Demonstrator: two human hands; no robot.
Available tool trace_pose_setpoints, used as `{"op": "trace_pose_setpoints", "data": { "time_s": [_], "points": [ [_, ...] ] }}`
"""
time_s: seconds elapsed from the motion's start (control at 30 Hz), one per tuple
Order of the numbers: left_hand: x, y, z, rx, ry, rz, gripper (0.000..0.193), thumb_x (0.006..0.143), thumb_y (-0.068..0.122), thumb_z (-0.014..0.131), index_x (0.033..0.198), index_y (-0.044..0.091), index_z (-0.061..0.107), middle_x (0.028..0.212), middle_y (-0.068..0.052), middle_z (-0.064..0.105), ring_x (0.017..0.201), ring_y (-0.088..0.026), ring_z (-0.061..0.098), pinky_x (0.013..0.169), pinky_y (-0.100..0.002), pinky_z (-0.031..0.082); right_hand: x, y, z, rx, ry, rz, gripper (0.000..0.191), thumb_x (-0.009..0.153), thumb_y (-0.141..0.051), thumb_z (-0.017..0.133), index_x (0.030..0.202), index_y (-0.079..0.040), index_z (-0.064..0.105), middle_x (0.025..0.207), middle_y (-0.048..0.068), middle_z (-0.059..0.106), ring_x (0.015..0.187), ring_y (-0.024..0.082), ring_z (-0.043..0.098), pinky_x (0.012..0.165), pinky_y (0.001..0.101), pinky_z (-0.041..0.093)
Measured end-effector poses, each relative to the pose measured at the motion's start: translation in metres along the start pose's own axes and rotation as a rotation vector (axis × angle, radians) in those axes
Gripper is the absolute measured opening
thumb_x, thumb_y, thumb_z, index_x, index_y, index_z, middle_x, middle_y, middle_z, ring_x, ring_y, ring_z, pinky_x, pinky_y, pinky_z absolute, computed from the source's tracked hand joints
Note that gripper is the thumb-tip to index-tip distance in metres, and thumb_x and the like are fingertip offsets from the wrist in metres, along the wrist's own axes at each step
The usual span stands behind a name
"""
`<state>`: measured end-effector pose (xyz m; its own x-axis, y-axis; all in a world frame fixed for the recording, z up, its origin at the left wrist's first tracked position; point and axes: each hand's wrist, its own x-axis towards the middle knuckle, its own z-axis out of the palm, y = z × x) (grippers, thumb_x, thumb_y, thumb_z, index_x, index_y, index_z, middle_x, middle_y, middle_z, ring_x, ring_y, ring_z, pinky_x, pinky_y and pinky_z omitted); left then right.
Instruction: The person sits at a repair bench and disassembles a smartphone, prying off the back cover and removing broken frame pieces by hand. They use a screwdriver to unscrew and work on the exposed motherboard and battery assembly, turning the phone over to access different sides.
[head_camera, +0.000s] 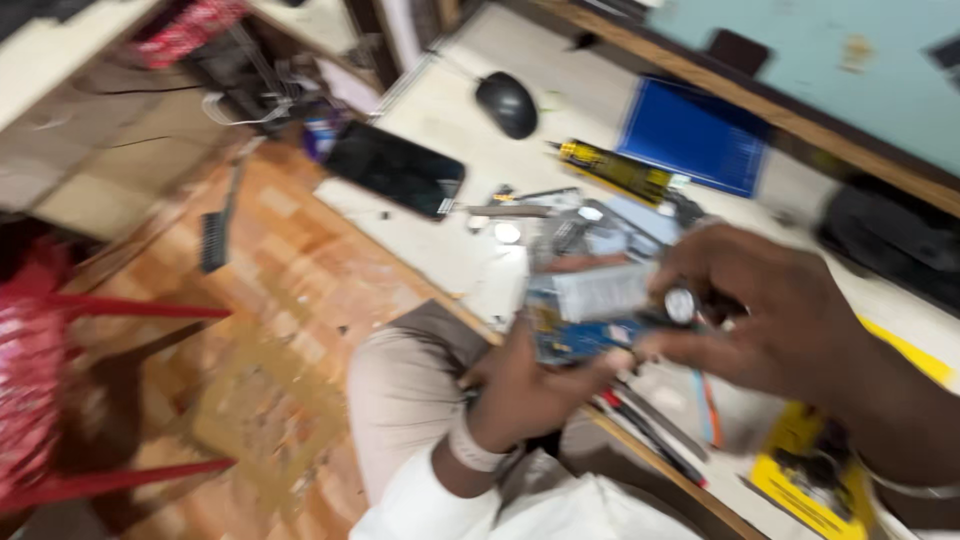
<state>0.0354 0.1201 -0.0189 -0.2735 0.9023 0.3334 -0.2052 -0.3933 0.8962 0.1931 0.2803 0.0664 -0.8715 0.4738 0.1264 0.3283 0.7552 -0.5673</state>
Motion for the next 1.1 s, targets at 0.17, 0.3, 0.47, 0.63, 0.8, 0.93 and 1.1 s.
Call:
{"op": "trace_pose_setpoints", "data": {
  "time_s": [0.17,0.3,0.47,0.63,0.8,0.93,1.1],
  "points": [
    [0.005,0.003,0.004,-0.2,0.139,0.033,0.075,0.095,-0.007,0.068,0.154,0.004,0.024,0.164,-0.023,0.039,0.15,-0.034,0.048,0.121,-0.044,0.049,0.008,-0.005,-0.014,0.002,0.113,-0.071,0.03,0.075,-0.021,0.085,0.101,-0.012,0.074,0.098,0.001,0.07,0.06,0.007,0.06,0.051,0.0238,0.05],
    [0.003,0.006,0.005,-0.213,0.173,0.04,0.075,0.095,-0.008,0.066,0.154,0.004,0.023,0.165,-0.025,0.036,0.149,-0.034,0.048,0.12,-0.044,0.049,0.01,-0.009,-0.013,0.022,0.034,-0.085,0.03,0.074,-0.018,0.083,0.103,-0.012,0.075,0.099,0.002,0.069,0.064,0.006,0.065,0.05,0.0227,0.053],
    [0.004,0.004,0.008,-0.213,0.186,0.092,0.075,0.096,-0.009,0.066,0.155,0.004,0.023,0.166,-0.026,0.036,0.149,-0.035,0.047,0.122,-0.044,0.048,0.008,-0.008,-0.014,0.072,0.006,-0.073,0.028,0.075,-0.015,0.082,0.101,-0.01,0.076,0.095,0.001,0.07,0.064,0.008,0.065,0.051,0.0246,0.052],
    [0.005,0.005,0.007,-0.147,0.196,0.068,0.075,0.094,-0.008,0.066,0.154,0.004,0.022,0.166,-0.025,0.034,0.15,-0.034,0.046,0.122,-0.044,0.047,0.008,-0.007,-0.007,0.107,-0.038,-0.078,0.024,0.076,-0.016,0.083,0.097,-0.008,0.076,0.09,0.002,0.069,0.066,0.011,0.065,0.054,0.0274,0.052],
    [0.005,0.004,0.008,-0.066,0.195,0.101,0.073,0.095,-0.01,0.065,0.153,0.005,0.023,0.168,-0.026,0.033,0.153,-0.035,0.044,0.124,-0.045,0.047,0.007,-0.007,0.002,0.112,-0.127,-0.012,0.025,0.074,-0.015,0.079,0.097,-0.007,0.073,0.092,0.004,0.068,0.071,0.016,0.068,0.059,0.031,0.055],
    [0.003,0.004,0.01,-0.049,0.186,0.112,0.073,0.096,-0.01,0.064,0.154,0.005,0.022,0.169,-0.027,0.031,0.155,-0.035,0.041,0.125,-0.045,0.045,0.005,-0.005,0.007,0.031,-0.078,-0.112,0.028,0.073,-0.011,0.075,0.101,-0.008,0.071,0.1,0.006,0.067,0.079,0.018,0.071,0.066,0.032,0.057],
    [0.002,0.003,0.012,-0.068,0.189,0.115,0.072,0.096,-0.01,0.063,0.154,0.005,0.022,0.169,-0.026,0.031,0.156,-0.036,0.04,0.125,-0.046,0.046,0.007,-0.001,0.008,-0.055,-0.024,-0.286,0.031,0.073,-0.011,0.076,0.103,-0.008,0.069,0.104,0.009,0.065,0.083,0.02,0.07,0.069,0.0334,0.057]
  ]
}}
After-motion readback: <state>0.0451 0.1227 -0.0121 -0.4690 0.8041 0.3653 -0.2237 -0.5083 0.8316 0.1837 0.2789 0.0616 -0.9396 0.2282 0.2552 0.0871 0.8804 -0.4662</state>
